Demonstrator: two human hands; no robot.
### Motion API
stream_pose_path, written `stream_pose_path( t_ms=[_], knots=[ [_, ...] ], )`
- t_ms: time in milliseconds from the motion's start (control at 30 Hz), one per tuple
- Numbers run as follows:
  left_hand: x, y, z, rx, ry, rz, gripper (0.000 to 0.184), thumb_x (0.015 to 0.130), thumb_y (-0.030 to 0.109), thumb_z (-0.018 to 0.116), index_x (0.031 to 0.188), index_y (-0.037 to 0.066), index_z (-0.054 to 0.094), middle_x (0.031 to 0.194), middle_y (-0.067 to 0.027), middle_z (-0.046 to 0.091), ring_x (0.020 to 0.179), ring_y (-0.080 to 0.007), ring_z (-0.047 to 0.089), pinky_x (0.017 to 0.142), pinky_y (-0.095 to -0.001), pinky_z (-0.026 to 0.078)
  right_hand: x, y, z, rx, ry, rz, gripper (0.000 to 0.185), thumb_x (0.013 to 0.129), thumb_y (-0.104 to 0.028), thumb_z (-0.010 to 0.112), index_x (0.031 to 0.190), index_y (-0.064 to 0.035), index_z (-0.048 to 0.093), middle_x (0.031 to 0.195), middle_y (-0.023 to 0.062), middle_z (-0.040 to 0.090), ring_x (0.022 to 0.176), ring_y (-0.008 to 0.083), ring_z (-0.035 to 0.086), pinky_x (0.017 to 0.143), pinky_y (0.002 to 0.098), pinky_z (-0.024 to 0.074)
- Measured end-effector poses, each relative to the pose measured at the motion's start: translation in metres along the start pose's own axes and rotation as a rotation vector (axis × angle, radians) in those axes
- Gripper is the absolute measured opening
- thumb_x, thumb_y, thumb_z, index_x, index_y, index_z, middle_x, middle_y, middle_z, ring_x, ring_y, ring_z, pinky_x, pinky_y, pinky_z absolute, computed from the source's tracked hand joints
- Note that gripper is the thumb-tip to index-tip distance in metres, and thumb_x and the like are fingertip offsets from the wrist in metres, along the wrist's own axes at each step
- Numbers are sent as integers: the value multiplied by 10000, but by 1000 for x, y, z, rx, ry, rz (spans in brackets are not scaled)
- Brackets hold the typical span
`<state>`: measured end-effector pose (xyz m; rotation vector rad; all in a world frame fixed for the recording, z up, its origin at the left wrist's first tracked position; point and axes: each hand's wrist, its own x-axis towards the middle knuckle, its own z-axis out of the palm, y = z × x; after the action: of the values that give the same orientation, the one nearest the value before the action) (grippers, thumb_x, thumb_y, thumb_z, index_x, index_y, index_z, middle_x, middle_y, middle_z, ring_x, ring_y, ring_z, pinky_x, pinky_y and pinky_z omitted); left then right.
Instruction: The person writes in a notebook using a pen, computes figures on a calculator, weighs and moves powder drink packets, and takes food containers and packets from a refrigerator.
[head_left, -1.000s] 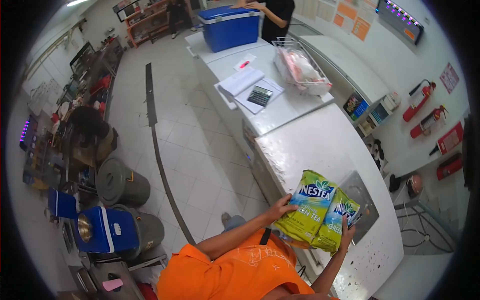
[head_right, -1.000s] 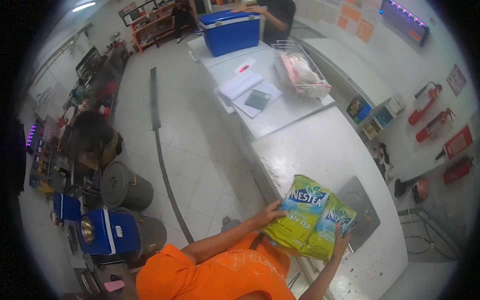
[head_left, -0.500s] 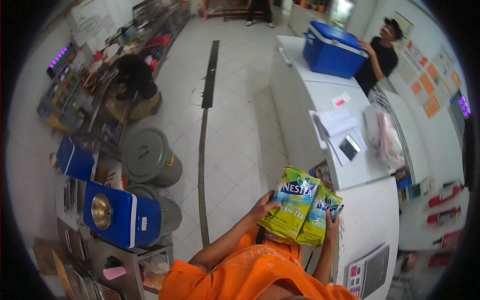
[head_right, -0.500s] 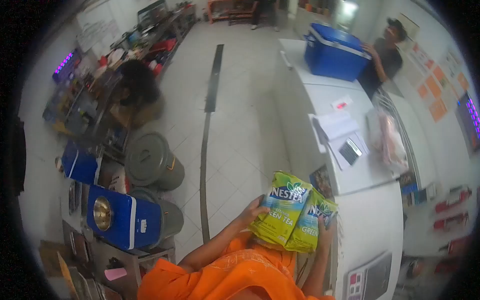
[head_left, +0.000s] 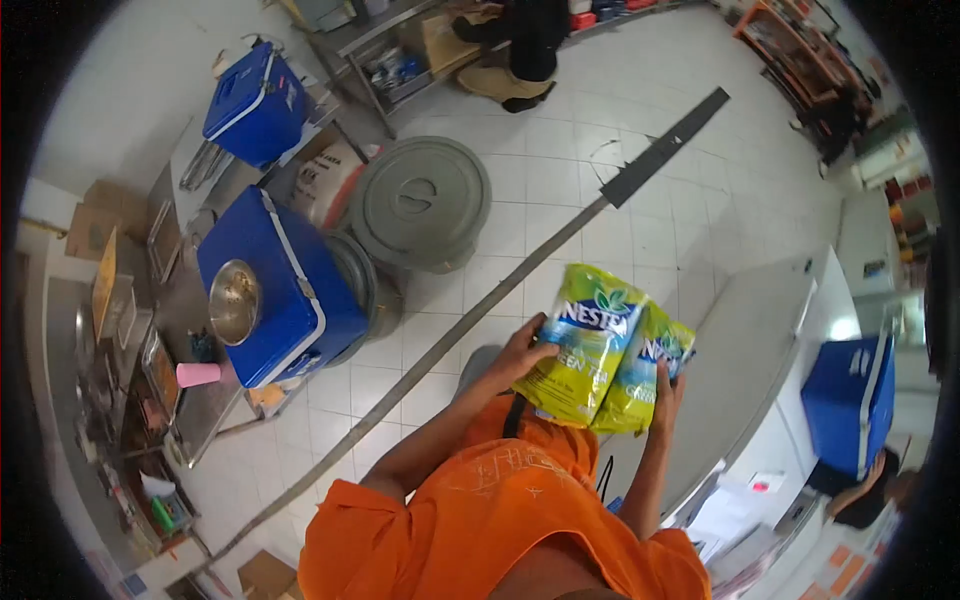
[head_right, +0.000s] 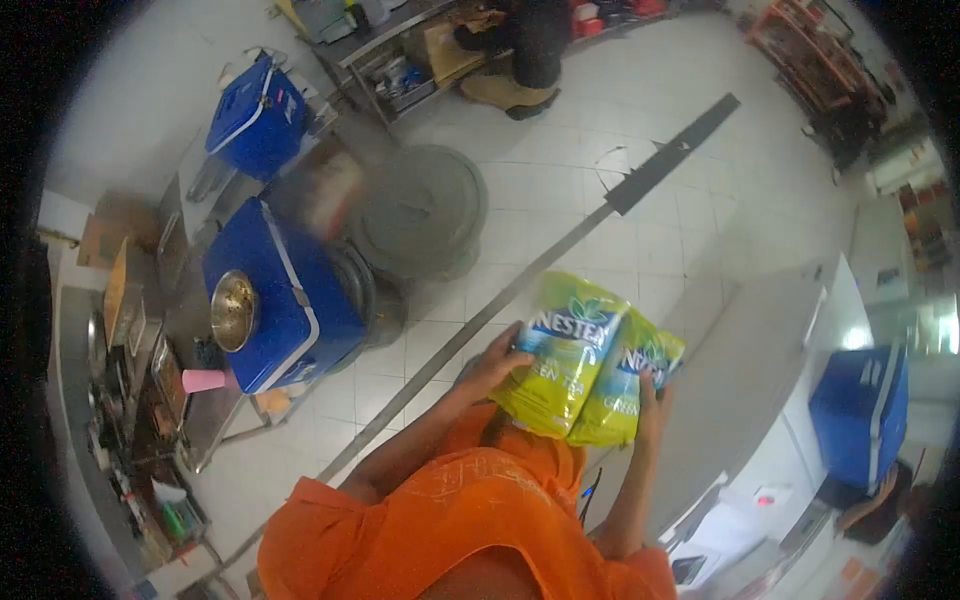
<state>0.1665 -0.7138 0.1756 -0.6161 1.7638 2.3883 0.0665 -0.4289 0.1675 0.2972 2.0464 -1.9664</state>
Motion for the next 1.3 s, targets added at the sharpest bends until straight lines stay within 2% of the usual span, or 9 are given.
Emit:
stream_pose_path(
  t_ms=[67, 300, 333, 567, 800, 967, 1100, 1233, 1300],
  knots=[
    [43, -8, -40, -50, 206, 33, 738, 820, 187, 648, 1451, -39, 340, 1331, -167, 516, 1233, -255, 492, 1063, -364, 373, 58, -41, 58, -29, -139, 13, 332, 929, -226, 677, 1171, -11, 603, 1058, 54, 641, 949, 133, 583, 828, 291, 466],
    [171, 64, -155, -396, 445, 100, 707, 822, 156, 627, 1452, -15, 355, 1336, -153, 514, 1196, -251, 524, 1027, -362, 421, 255, -95, 251, -244, -542, 9, 283, 935, -229, 671, 1129, -30, 616, 1021, 21, 644, 895, 104, 570, 804, 265, 462],
    [188, 54, -200, -333, 501, 85, 827, 827, 143, 681, 1505, -39, 244, 1443, -206, 422, 1278, -275, 468, 1071, -369, 381, 269, -89, 297, -254, -557, -42, 299, 933, -238, 673, 1135, -26, 615, 1034, 25, 645, 919, 113, 574, 825, 270, 459],
    [305, 141, -259, -447, 589, 119, 741, 820, 167, 693, 1455, -13, 356, 1351, -166, 511, 1229, -254, 502, 1047, -352, 388, 415, -152, 427, -315, -669, 75, 377, 924, -292, 679, 1141, 7, 606, 1013, 73, 663, 899, 154, 603, 814, 306, 473],
    [427, 217, -355, -539, 861, 176, 645, 803, 129, 619, 1403, -1, 420, 1266, -113, 546, 1130, -214, 535, 985, -323, 418, 560, -194, 608, -468, -975, -63, 375, 907, -246, 691, 1172, 5, 603, 984, 72, 656, 903, 144, 597, 794, 302, 481],
    [451, 219, -392, -691, 1044, 210, 667, 769, 136, 612, 1394, -1, 425, 1253, -104, 548, 1109, -224, 542, 968, -332, 430, 608, -219, 720, -477, -1155, 17, 339, 927, -289, 693, 1097, -6, 614, 957, 28, 666, 847, 90, 601, 740, 260, 501],
    [476, 231, -436, -757, 1137, 301, 675, 753, 150, 618, 1383, -1, 431, 1256, -110, 540, 1115, -243, 545, 964, -347, 438, 636, -207, 802, -612, -1261, -125, 511, 874, -339, 724, 1230, 3, 592, 1083, 154, 683, 917, 212, 650, 819, 350, 514],
    [491, 241, -497, -697, 1263, 177, 670, 756, 164, 618, 1381, 4, 434, 1259, -107, 545, 1130, -248, 550, 966, -353, 442, 649, -202, 873, -561, -1283, 44, 359, 917, -265, 706, 1138, 1, 611, 986, 34, 675, 876, 97, 611, 773, 262, 511],
    [489, 249, -511, -706, 1249, 179, 670, 760, 161, 613, 1385, 7, 429, 1258, -104, 548, 1130, -241, 553, 965, -351, 445, 647, -198, 887, -624, -1295, -124, 363, 914, -261, 710, 1144, -1, 607, 986, 37, 677, 878, 102, 613, 774, 266, 512]
  ],
)
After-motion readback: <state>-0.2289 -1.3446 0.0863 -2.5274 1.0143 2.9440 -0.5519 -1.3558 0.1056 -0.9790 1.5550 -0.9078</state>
